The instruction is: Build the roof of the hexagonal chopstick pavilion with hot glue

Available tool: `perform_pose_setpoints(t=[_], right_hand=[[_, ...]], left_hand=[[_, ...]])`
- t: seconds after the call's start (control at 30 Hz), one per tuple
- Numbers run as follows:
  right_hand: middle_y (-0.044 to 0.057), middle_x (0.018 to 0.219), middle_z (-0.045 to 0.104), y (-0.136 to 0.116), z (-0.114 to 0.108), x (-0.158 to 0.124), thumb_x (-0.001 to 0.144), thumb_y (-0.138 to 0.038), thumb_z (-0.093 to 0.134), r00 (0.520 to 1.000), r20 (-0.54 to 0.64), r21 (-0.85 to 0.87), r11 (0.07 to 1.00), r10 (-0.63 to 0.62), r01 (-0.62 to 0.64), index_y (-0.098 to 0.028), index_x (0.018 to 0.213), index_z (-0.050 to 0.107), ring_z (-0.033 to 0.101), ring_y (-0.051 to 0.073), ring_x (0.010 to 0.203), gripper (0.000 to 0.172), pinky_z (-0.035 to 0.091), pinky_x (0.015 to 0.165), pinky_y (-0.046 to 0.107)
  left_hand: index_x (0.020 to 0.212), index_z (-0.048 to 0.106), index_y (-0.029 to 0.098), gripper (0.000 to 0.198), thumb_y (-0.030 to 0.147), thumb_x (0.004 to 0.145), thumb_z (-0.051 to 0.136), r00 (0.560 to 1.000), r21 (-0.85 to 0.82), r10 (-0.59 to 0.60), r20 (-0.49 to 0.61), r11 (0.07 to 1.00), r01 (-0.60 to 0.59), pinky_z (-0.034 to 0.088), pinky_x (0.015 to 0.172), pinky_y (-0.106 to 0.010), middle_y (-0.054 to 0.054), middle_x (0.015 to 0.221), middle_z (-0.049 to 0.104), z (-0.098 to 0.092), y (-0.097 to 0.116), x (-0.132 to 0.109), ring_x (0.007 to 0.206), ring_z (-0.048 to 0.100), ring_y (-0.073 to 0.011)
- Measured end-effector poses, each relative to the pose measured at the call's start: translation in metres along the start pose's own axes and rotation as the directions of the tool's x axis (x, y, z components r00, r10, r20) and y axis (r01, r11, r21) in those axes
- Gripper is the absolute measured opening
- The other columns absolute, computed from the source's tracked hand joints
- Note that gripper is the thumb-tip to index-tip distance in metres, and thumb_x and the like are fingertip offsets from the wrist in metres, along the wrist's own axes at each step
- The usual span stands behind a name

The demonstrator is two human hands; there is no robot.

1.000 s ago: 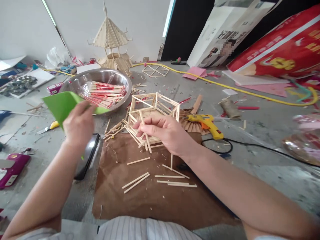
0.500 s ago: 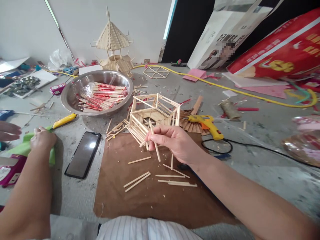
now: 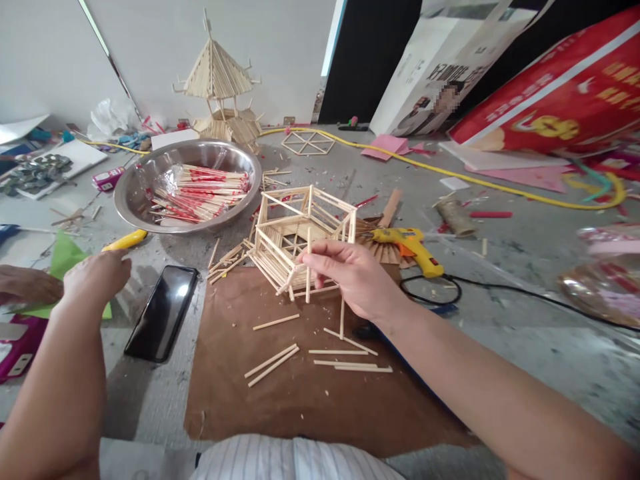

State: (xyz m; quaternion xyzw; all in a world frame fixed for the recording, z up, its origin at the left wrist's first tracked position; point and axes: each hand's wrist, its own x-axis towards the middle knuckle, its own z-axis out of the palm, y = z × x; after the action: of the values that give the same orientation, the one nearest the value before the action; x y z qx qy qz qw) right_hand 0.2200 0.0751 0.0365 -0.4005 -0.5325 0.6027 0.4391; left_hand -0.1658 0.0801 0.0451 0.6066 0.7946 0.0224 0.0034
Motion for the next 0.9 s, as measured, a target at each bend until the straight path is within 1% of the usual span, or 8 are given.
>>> perform_pose_setpoints(t=[0.1, 0.2, 0.3, 0.47, 0.53, 0.6, 0.77, 0.9], right_hand=[[-0.006, 0.052, 0.048, -0.001, -0.007, 0.008, 0.068, -0.032, 0.065, 0.997, -0.075, 0.028, 1.000, -0.010, 0.012, -0.018, 0.069, 0.062, 0.038, 0.004, 0.041, 0.015, 0.033, 0.037, 0.018], [-0.005, 0.050, 0.047, -0.009, -0.014, 0.017, 0.068, -0.031, 0.064, 0.990, -0.142, 0.037, 0.999, 0.016, -0.011, -0.017, 0.069, 0.060, 0.042, 0.005, 0.041, 0.014, 0.034, 0.036, 0.019], [-0.002, 0.060, 0.056, -0.014, -0.017, 0.027, 0.069, -0.026, 0.063, 0.977, -0.213, 0.017, 1.000, 0.008, -0.004, -0.016, 0.081, 0.061, 0.047, 0.006, 0.043, 0.016, 0.038, 0.037, 0.020], [-0.003, 0.063, 0.060, -0.008, -0.015, 0.041, 0.071, -0.022, 0.060, 0.967, -0.226, -0.127, 0.988, -0.119, 0.091, -0.022, 0.120, 0.050, 0.049, 0.007, 0.041, 0.051, 0.042, 0.039, 0.021], [-0.002, 0.063, 0.061, -0.005, -0.014, 0.044, 0.071, -0.024, 0.060, 0.971, -0.195, -0.202, 0.975, -0.137, 0.097, -0.019, 0.109, 0.059, 0.050, 0.006, 0.042, 0.038, 0.042, 0.039, 0.020], [0.000, 0.063, 0.063, -0.002, -0.015, 0.045, 0.070, -0.025, 0.060, 0.974, -0.179, -0.271, 0.959, -0.136, 0.084, -0.015, 0.092, 0.066, 0.052, 0.006, 0.044, 0.025, 0.042, 0.040, 0.019], [0.002, 0.068, 0.065, -0.002, -0.017, 0.046, 0.071, -0.025, 0.060, 0.976, -0.170, -0.368, 0.928, -0.134, 0.064, -0.013, 0.084, 0.066, 0.053, 0.006, 0.044, 0.019, 0.042, 0.043, 0.019], [0.002, 0.068, 0.065, 0.001, -0.017, 0.048, 0.072, -0.027, 0.059, 0.980, -0.133, -0.418, 0.905, -0.148, 0.080, -0.012, 0.084, 0.065, 0.052, 0.006, 0.044, 0.020, 0.042, 0.044, 0.020]], left_hand=[[0.114, 0.056, 0.023, 0.051, 0.050, 0.084, 0.025, 0.998, 0.228, 0.054, 0.023, 0.972, -0.058, 0.042, 0.064, -0.043, -0.012, 0.087, 0.063, -0.023, 0.051, -0.018, 0.076, 0.059, -0.0309], [0.107, 0.059, 0.028, 0.036, 0.045, 0.082, 0.040, 0.965, 0.058, 0.242, -0.101, 0.970, -0.237, 0.043, 0.063, -0.032, -0.003, 0.073, 0.064, -0.037, 0.097, -0.035, 0.068, 0.059, -0.0209], [0.099, 0.063, 0.023, 0.025, 0.031, 0.081, 0.047, 0.853, -0.171, 0.449, -0.265, 0.849, -0.500, 0.042, 0.061, -0.024, 0.000, 0.071, 0.065, -0.039, 0.141, -0.047, 0.057, 0.055, -0.0114], [0.092, 0.064, 0.018, 0.021, 0.024, 0.081, 0.048, 0.675, -0.329, 0.644, -0.359, 0.590, -0.738, 0.043, 0.065, -0.024, -0.004, 0.084, 0.068, -0.017, 0.201, -0.049, 0.070, 0.058, -0.0126], [0.091, 0.065, 0.018, 0.020, 0.019, 0.081, 0.048, 0.610, -0.341, 0.692, -0.386, 0.508, -0.791, 0.044, 0.073, -0.027, -0.003, 0.085, 0.068, -0.005, 0.213, -0.047, 0.079, 0.058, -0.0149], [0.092, 0.065, 0.018, 0.021, 0.016, 0.080, 0.048, 0.590, -0.383, 0.703, -0.397, 0.457, -0.803, 0.044, 0.077, -0.028, -0.003, 0.084, 0.068, 0.004, 0.218, -0.044, 0.083, 0.058, -0.0153], [0.097, 0.065, 0.018, 0.023, 0.019, 0.082, 0.048, 0.638, -0.507, 0.689, -0.343, 0.436, -0.743, 0.045, 0.076, -0.027, -0.005, 0.087, 0.067, 0.013, 0.217, -0.040, 0.082, 0.059, -0.0150], [0.098, 0.065, 0.019, 0.024, 0.019, 0.082, 0.047, 0.604, -0.533, 0.723, -0.334, 0.384, -0.754, 0.045, 0.074, -0.026, -0.004, 0.083, 0.068, 0.014, 0.217, -0.038, 0.078, 0.059, -0.0138]])
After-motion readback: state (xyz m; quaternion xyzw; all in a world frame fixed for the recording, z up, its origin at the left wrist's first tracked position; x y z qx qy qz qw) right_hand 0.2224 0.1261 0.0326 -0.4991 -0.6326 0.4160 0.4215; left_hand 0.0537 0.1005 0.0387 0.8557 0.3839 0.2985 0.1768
